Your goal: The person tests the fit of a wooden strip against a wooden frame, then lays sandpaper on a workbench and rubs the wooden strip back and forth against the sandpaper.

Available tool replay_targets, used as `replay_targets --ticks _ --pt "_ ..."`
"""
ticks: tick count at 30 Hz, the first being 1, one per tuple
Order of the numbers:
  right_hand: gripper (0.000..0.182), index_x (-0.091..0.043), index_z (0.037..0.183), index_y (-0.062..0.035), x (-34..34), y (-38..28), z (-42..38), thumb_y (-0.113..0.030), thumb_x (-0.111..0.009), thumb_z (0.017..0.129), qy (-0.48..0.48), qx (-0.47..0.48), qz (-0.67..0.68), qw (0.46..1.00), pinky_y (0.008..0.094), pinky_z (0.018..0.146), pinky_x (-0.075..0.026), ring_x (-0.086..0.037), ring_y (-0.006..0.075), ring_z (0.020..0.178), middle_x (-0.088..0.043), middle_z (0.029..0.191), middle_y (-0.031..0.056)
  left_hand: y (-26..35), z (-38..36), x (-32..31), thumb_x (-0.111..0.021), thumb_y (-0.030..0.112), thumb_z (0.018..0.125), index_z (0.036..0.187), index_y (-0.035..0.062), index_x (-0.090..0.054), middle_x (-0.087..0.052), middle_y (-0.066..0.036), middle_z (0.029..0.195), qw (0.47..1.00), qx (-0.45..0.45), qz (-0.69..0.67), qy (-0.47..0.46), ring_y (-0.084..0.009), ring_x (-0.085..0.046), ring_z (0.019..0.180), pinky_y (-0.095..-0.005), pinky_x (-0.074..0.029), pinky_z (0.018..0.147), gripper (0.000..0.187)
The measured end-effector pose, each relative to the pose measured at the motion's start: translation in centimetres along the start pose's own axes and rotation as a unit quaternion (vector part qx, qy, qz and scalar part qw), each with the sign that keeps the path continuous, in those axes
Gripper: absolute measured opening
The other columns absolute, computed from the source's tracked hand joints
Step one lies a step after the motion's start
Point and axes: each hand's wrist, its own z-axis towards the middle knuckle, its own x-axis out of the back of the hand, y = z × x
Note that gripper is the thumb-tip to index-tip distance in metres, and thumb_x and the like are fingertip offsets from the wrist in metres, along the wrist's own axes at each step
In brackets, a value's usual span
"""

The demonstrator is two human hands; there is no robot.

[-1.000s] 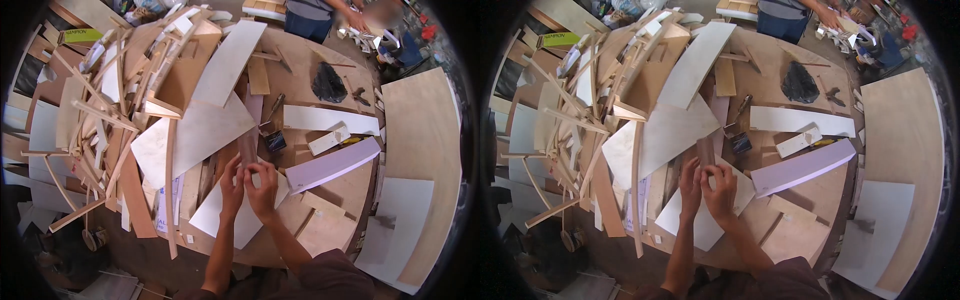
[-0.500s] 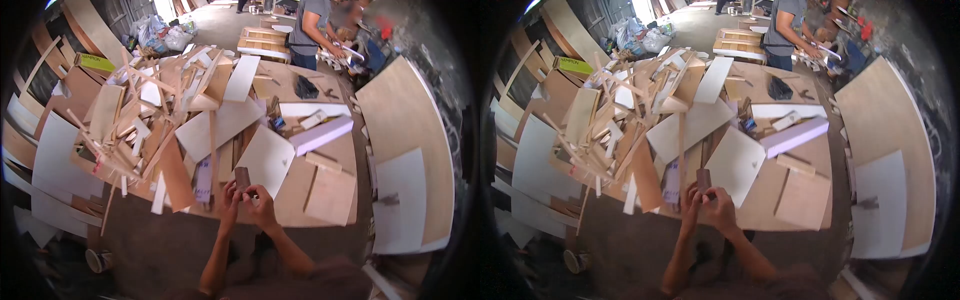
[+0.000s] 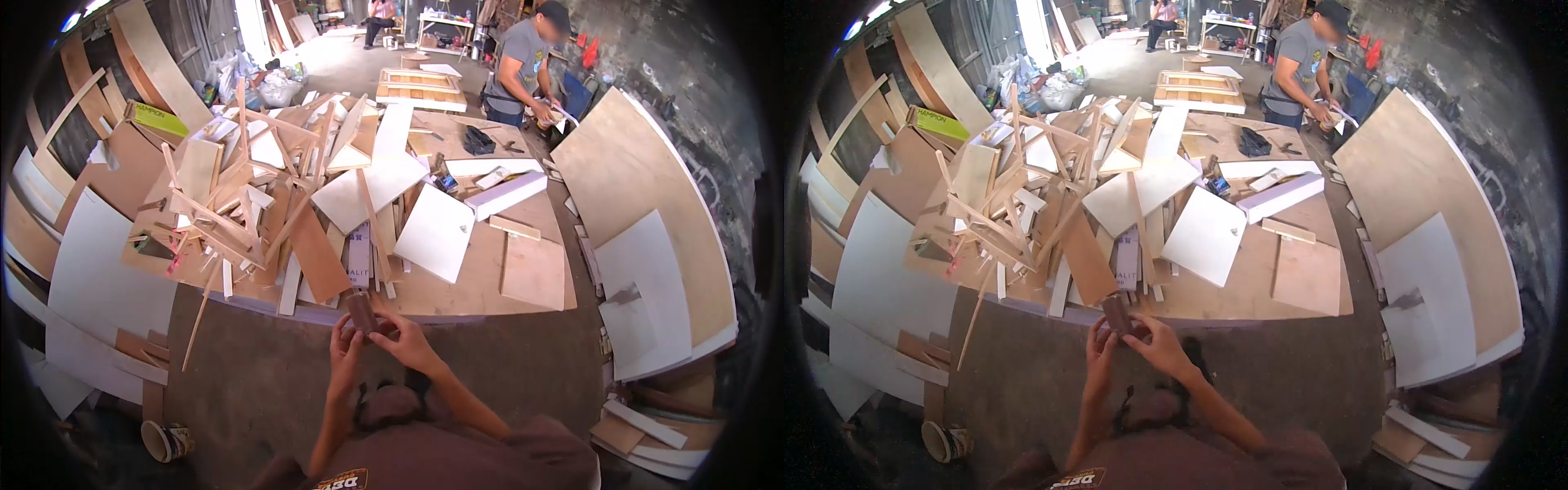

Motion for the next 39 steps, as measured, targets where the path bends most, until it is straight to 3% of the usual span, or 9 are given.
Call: replay_targets --ticks 4,6,13,22,27,30,34,36,39 --pt "0.046 -0.063 0.129 -0.0052 -3.1 -1.8 0.2 -0.019 -0.078 0.088 0.007 0.011 -0.008 1.000 0.0279 0.075 -0.053 -0.067 0.0118 0.084 -0.071 0.093 0.0068 2.1 -0.6 2.3 -0.063 0.008 0.100 0.143 0.0009 -0.044 -0.062 -0.012 0.127 1.000 -0.016 0.006 0.022 -0.0166 -0.062 0.111 -0.0316 -0.051 0.095 0.047" --pt "0.047 -0.064 0.126 -0.0028 -5.9 -2.0 1.5 -0.021 -0.079 0.085 -0.015 0.036 -0.024 0.999 0.0339 0.079 -0.055 -0.070 0.0218 0.085 -0.072 0.094 0.0149 3.3 -0.7 4.5 -0.068 0.009 0.097 0.142 -0.0006 -0.045 -0.064 -0.011 0.123 0.996 -0.050 0.040 0.059 -0.0154 -0.063 0.108 -0.0308 -0.052 0.093 0.052" --pt "0.040 -0.066 0.123 -0.0012 -19.1 -3.6 8.1 -0.016 -0.076 0.088 -0.146 0.035 -0.015 0.989 0.0328 0.079 -0.054 -0.070 0.0192 0.088 -0.073 0.095 0.0126 8.7 -1.1 16.7 -0.071 0.011 0.095 0.138 -0.0035 -0.052 -0.068 -0.006 0.109 0.960 -0.040 0.087 0.265 -0.0136 -0.065 0.099 -0.0285 -0.052 0.087 0.049" --pt "0.025 -0.070 0.111 0.0026 -39.1 -8.6 18.3 -0.002 -0.073 0.086 -0.188 0.119 0.044 0.974 0.0267 0.072 -0.052 -0.065 0.0120 0.078 -0.071 0.087 0.0078 19.4 1.6 32.1 -0.064 0.009 0.099 0.147 0.0029 -0.048 -0.065 -0.007 0.107 0.911 -0.127 0.048 0.388 -0.0119 -0.060 0.093 -0.0276 -0.051 0.081 0.051" --pt "0.022 -0.069 0.112 0.0028 -46.7 -12.3 20.9 -0.005 -0.068 0.091 -0.211 0.158 0.059 0.963 0.0309 0.075 -0.054 -0.068 0.0185 0.083 -0.073 0.096 0.0132 25.2 1.6 39.0 -0.063 0.008 0.098 0.149 0.0077 -0.045 -0.064 -0.011 0.117 0.861 -0.113 0.317 0.382 -0.0135 -0.061 0.093 -0.0295 -0.053 0.077 0.054" --pt "0.021 -0.069 0.113 0.0022 -49.9 -12.3 22.1 -0.006 -0.065 0.094 -0.214 0.144 0.054 0.965 0.0310 0.075 -0.054 -0.068 0.0188 0.083 -0.073 0.098 0.0137 28.2 1.8 40.6 -0.067 0.008 0.095 0.145 0.0074 -0.049 -0.064 -0.011 0.118 0.881 -0.084 0.189 0.426 -0.0141 -0.062 0.097 -0.0319 -0.055 0.076 0.053" --pt "0.022 -0.068 0.116 0.0020 -53.0 -11.5 22.5 -0.008 -0.065 0.096 -0.202 0.098 0.065 0.972 0.0307 0.078 -0.053 -0.068 0.0176 0.087 -0.072 0.100 0.0129 28.1 1.7 45.2 -0.074 0.008 0.089 0.143 0.0084 -0.049 -0.063 -0.011 0.119 0.875 -0.084 0.250 0.406 -0.0151 -0.064 0.098 -0.0330 -0.056 0.077 0.059" --pt "0.024 -0.067 0.117 0.0017 -54.4 -11.3 23.0 -0.009 -0.065 0.096 -0.182 0.044 0.088 0.978 0.0307 0.080 -0.053 -0.068 0.0172 0.089 -0.072 0.101 0.0126 28.5 2.2 47.5 -0.079 0.007 0.084 0.144 0.0106 -0.047 -0.060 -0.010 0.123 0.910 -0.143 0.009 0.390 -0.0162 -0.065 0.097 -0.0324 -0.056 0.078 0.067" --pt "0.028 -0.066 0.121 0.0004 -55.7 -11.5 22.1 -0.012 -0.067 0.096 -0.132 0.011 0.092 0.987 0.0307 0.084 -0.052 -0.067 0.0162 0.093 -0.071 0.102 0.0117 30.0 1.6 50.9 -0.076 0.004 0.084 0.143 0.0112 -0.046 -0.056 -0.011 0.129 0.948 -0.093 -0.004 0.305 -0.0183 -0.067 0.094 -0.0327 -0.056 0.080 0.066"
